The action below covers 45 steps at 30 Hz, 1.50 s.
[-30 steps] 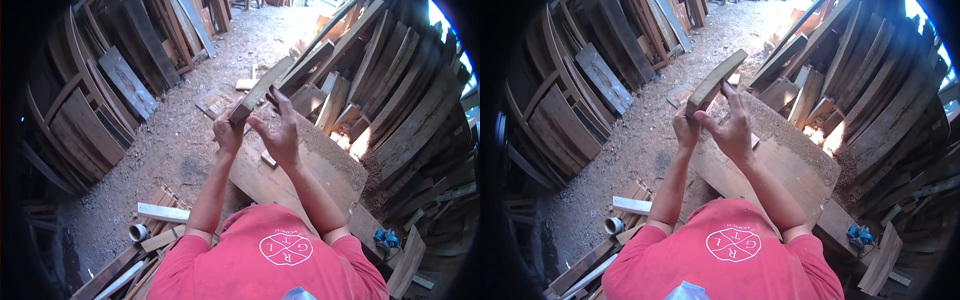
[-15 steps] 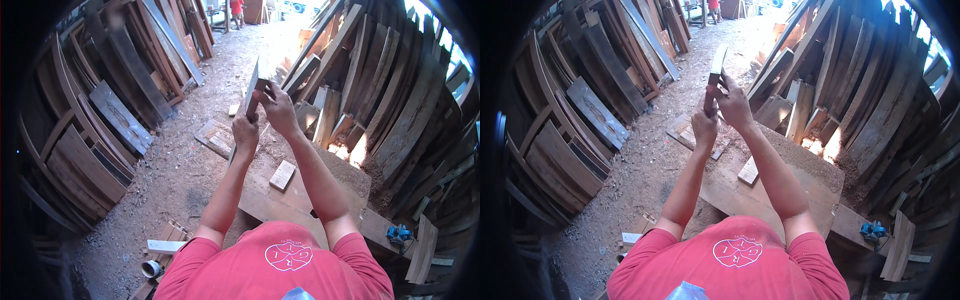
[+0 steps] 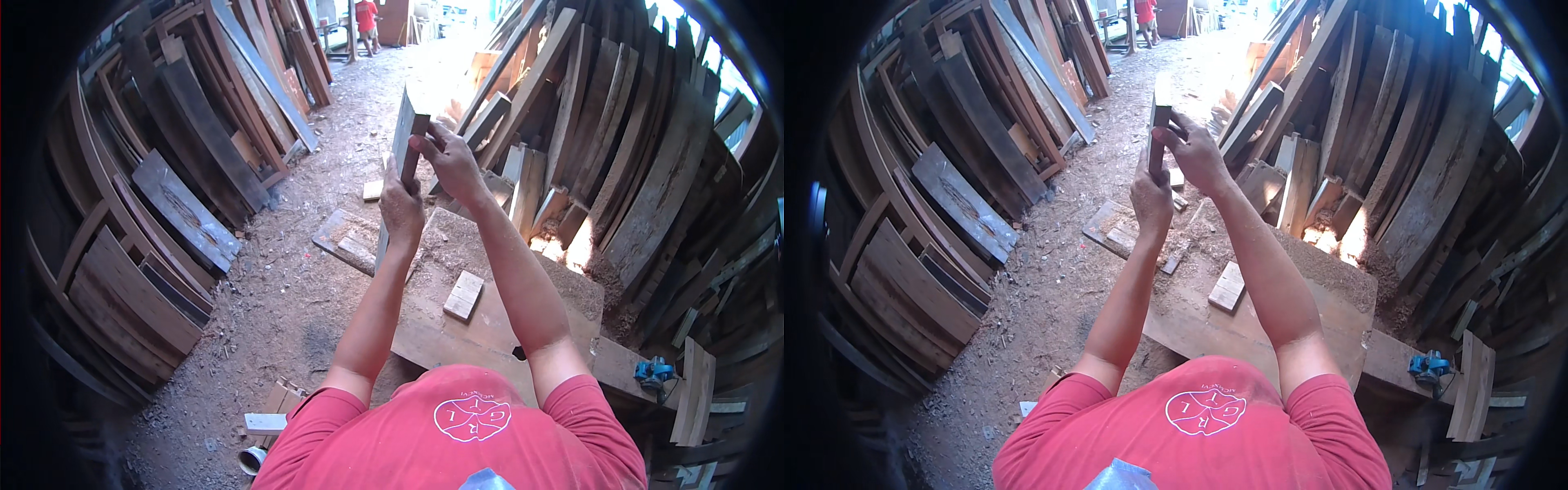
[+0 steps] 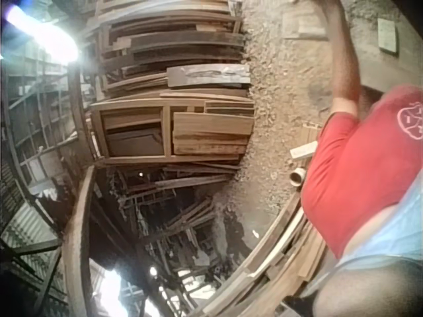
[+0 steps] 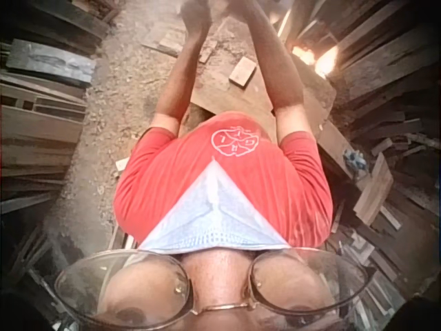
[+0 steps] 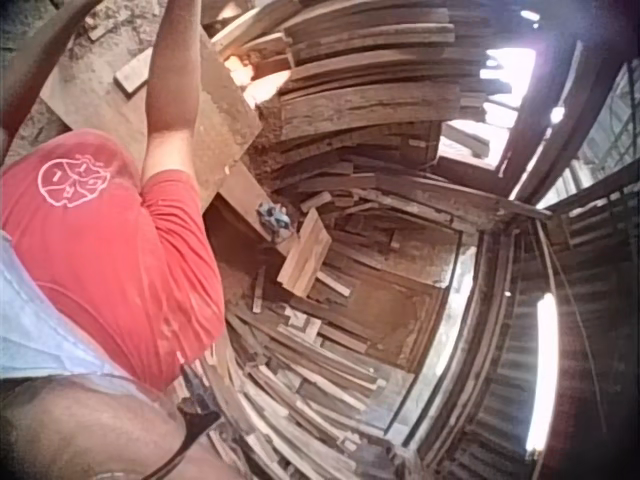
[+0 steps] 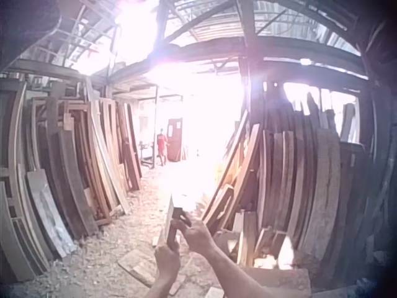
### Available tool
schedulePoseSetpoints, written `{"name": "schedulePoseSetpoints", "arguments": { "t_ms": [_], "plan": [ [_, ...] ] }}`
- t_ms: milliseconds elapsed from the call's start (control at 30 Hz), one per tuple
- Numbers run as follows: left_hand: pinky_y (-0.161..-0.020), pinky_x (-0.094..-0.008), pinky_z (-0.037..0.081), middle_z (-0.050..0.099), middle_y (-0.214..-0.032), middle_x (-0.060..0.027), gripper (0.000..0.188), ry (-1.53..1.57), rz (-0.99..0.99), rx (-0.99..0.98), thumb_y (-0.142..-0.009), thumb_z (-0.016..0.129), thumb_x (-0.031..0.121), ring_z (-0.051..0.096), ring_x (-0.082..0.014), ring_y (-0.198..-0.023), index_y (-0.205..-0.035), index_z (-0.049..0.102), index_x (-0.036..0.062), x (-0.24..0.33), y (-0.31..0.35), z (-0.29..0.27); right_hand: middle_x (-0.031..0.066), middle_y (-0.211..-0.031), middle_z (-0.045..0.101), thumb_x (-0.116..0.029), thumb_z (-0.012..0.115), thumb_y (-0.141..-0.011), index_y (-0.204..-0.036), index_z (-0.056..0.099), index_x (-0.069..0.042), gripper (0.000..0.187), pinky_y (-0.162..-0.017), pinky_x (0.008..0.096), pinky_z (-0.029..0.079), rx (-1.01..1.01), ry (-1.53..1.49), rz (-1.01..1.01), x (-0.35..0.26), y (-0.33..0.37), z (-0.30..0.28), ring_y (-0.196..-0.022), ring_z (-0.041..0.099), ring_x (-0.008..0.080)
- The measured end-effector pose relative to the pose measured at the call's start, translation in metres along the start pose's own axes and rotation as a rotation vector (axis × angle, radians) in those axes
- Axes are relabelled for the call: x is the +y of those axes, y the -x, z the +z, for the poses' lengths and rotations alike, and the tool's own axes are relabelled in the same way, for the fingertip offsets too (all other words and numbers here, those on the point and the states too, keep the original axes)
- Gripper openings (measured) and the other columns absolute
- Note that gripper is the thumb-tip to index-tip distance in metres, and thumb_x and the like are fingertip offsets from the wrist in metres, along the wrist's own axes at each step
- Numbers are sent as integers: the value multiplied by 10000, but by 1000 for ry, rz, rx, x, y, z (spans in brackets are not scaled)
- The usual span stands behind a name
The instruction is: The person uses a tape measure to mark a wooden plank, cuts the plank with a circular saw, and then uses an electric planer to smooth the surface of the wood.
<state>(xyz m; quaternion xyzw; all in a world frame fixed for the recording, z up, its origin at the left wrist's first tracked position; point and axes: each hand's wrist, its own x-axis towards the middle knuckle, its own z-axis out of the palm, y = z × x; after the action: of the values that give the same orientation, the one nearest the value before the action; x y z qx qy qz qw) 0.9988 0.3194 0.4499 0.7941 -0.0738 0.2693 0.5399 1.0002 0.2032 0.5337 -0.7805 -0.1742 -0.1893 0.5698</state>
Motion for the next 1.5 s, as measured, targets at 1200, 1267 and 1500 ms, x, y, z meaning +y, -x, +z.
{"name": "schedulePoseSetpoints", "arguments": {
  "t_ms": [1200, 1267, 1500],
  "plan": [
    [-802, -561, 533, 745, -920, -257, 243, -4, 54, 117, -970, 661, 99, 727, -468, -917, -1195, 645, 10, -18, -27, -15, 201, -1271, 735, -600, 675, -990, -1415, 642, -1, 735, -1046, 394, 502, -22, 213, -110, 0, -44, 30, -1184, 683, 265],
    [-805, -560, 535, 746, -925, -261, 245, -11, 37, 127, -967, 664, 99, 726, -469, -923, -1195, 646, 8, -21, -23, -21, 205, -1313, 722, -587, 691, -985, -1417, 650, -13, 719, -1053, 388, 507, -22, 218, -85, -4, -38, 35, -1226, 678, 268],
    [-632, -444, 565, 760, -803, -90, 446, 10, -54, 127, -1017, 704, 465, 739, -223, -686, -1085, 701, 24, -37, -4, -44, 182, -1258, 758, -508, 646, -1033, -1415, 675, -80, 574, -1039, 427, 564, -194, 283, 79, 22, 52, 7, -1132, 741, 269]
  ]
}}
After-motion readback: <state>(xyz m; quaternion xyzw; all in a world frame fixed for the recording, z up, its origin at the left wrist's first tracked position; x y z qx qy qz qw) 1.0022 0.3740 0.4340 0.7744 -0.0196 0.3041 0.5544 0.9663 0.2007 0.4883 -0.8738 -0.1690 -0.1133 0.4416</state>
